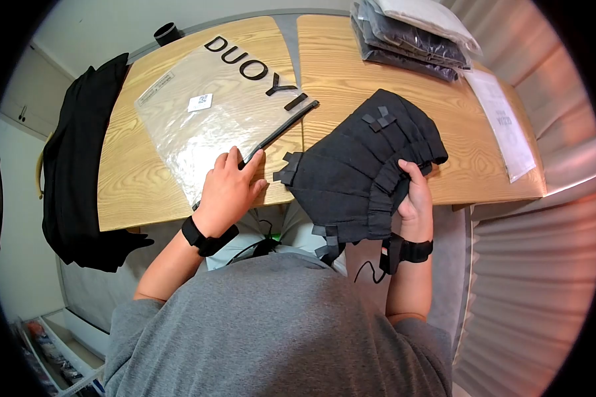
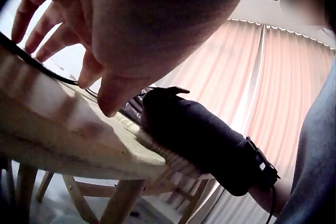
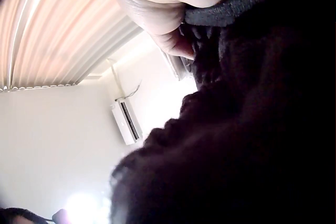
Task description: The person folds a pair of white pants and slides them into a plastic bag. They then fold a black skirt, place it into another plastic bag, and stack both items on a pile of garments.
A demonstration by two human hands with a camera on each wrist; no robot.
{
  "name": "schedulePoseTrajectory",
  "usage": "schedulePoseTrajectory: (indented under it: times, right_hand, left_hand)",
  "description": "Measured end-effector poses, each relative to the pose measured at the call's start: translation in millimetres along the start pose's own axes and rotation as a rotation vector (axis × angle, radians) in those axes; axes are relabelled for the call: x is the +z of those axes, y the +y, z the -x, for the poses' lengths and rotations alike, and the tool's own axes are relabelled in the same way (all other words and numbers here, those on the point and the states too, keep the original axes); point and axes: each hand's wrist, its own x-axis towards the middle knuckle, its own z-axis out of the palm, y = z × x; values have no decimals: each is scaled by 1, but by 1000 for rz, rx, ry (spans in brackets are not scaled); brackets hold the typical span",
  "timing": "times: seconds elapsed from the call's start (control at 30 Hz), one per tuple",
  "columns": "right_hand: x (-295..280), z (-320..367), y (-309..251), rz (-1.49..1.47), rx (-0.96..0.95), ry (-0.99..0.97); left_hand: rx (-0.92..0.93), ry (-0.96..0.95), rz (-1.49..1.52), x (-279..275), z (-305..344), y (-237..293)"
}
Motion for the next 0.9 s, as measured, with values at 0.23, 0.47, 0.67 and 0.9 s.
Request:
schedulePoseTrajectory:
  times: [0.23, 0.47, 0.67, 0.9]
  right_hand:
    - [-1, 0, 1, -11, -1, 16]
    - [3, 0, 2, 5, -22, 18]
    - [0, 0, 2, 0, -31, 27]
    - [5, 1, 4, -6, -44, 39]
  left_hand:
    - [-33, 16, 33, 2, -2, -3]
    - [-6, -10, 23, -1, -2, -2]
    - [-22, -5, 14, -2, -3, 0]
    - [-64, -26, 209, 10, 12, -20]
